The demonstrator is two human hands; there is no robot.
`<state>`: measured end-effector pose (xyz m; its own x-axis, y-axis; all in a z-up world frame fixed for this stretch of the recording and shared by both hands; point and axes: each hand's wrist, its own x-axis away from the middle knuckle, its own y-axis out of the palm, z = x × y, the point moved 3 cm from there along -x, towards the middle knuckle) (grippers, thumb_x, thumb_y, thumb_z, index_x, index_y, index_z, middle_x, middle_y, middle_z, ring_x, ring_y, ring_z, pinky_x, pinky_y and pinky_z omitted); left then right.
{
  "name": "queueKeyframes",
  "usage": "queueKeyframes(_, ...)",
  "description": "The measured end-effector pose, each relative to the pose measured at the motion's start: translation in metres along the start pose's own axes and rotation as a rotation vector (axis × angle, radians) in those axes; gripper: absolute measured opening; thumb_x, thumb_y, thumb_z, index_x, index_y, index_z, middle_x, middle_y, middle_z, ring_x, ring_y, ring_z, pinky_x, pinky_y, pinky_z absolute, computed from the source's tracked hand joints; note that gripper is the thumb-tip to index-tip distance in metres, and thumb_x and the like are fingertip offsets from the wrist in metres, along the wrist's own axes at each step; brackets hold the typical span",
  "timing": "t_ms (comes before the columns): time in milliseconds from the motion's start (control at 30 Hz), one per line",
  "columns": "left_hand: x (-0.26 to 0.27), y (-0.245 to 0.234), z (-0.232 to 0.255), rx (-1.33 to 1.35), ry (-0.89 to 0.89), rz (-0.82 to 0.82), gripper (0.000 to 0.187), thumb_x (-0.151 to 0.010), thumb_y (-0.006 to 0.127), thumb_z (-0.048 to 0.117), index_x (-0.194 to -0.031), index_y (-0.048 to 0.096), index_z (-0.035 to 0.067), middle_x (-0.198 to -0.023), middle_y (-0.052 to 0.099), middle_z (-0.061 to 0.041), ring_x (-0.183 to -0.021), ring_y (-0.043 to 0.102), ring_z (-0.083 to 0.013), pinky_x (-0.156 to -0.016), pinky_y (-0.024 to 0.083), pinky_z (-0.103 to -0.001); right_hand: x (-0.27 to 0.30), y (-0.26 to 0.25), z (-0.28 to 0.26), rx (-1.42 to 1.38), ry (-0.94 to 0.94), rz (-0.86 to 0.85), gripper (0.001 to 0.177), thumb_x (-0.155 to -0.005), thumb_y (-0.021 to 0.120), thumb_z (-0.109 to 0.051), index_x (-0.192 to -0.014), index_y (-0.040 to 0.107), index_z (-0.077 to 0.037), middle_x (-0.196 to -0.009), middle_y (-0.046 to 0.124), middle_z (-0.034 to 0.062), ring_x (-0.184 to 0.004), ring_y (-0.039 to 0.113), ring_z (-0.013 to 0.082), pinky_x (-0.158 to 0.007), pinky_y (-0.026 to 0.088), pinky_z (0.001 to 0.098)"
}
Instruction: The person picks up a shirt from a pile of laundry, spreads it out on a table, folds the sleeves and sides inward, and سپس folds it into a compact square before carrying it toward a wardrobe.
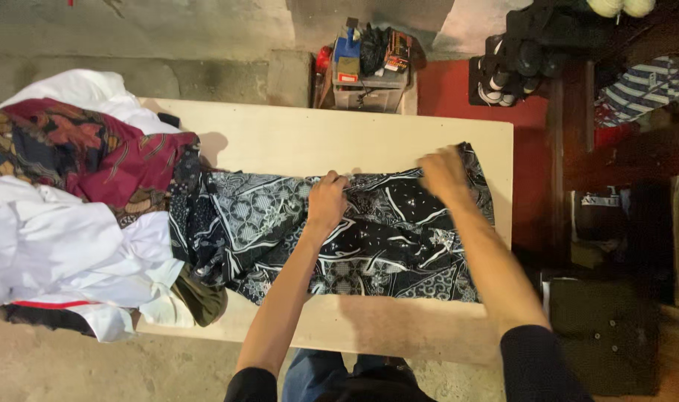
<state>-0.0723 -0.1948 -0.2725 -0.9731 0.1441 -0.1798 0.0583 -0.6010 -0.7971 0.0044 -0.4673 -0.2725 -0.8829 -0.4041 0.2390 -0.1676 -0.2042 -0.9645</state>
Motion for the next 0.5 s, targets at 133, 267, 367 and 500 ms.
queueKeyframes(133, -0.002, 0.000, -0.004, -0.015, -0.037, -0.056, 0.031, -0.071, 0.067, -0.005, -0.100, 0.073, 0.007, -0.102, 0.065, -0.013, -0.097, 0.066, -0.0351, -0.087, 0.052, -0.047, 0.002, 0.001, 0.052, -0.062, 0.188, -0.041, 0.029, -0.070, 0.090, -0.037, -0.089, 0.082, -0.017, -0.093, 0.077, 0.0116, -0.101, 0.071, 0.0293, -0.112, 0.036, 0.0530)
queueKeyframes(267, -0.003, 0.000, -0.001, -0.030, -0.035, -0.038, 0.027, -0.076, 0.067, -0.004, -0.100, 0.072, 0.008, -0.103, 0.065, -0.012, -0.099, 0.067, -0.0342, -0.087, 0.053, -0.046, 0.021, 0.012, 0.078, 0.071, 0.274, 0.049, 0.024, -0.073, 0.088, -0.033, -0.088, 0.082, -0.015, -0.087, 0.077, 0.0103, -0.097, 0.073, 0.0261, -0.105, 0.041, 0.0472)
queueKeyframes(367, -0.003, -0.001, 0.003, -0.045, -0.037, -0.032, 0.026, -0.076, 0.068, -0.003, -0.099, 0.072, 0.007, -0.101, 0.065, -0.013, -0.099, 0.066, -0.0353, -0.086, 0.052, -0.047, 0.038, 0.027, 0.088, 0.015, 0.342, 0.058, 0.027, -0.078, 0.086, -0.034, -0.091, 0.081, -0.012, -0.087, 0.076, 0.0129, -0.089, 0.073, 0.0275, -0.101, 0.044, 0.0440)
queueKeyframes(500, -0.001, -0.003, 0.004, -0.089, -0.025, -0.032, 0.029, -0.071, 0.073, 0.001, -0.100, 0.070, 0.004, -0.102, 0.065, -0.016, -0.098, 0.065, -0.0391, -0.086, 0.052, -0.049, 0.070, 0.037, 0.089, -0.001, 0.276, 0.313, 0.013, -0.085, 0.077, -0.012, -0.097, 0.081, -0.016, -0.096, 0.075, 0.0088, -0.092, 0.071, 0.0258, -0.090, 0.048, 0.0422)
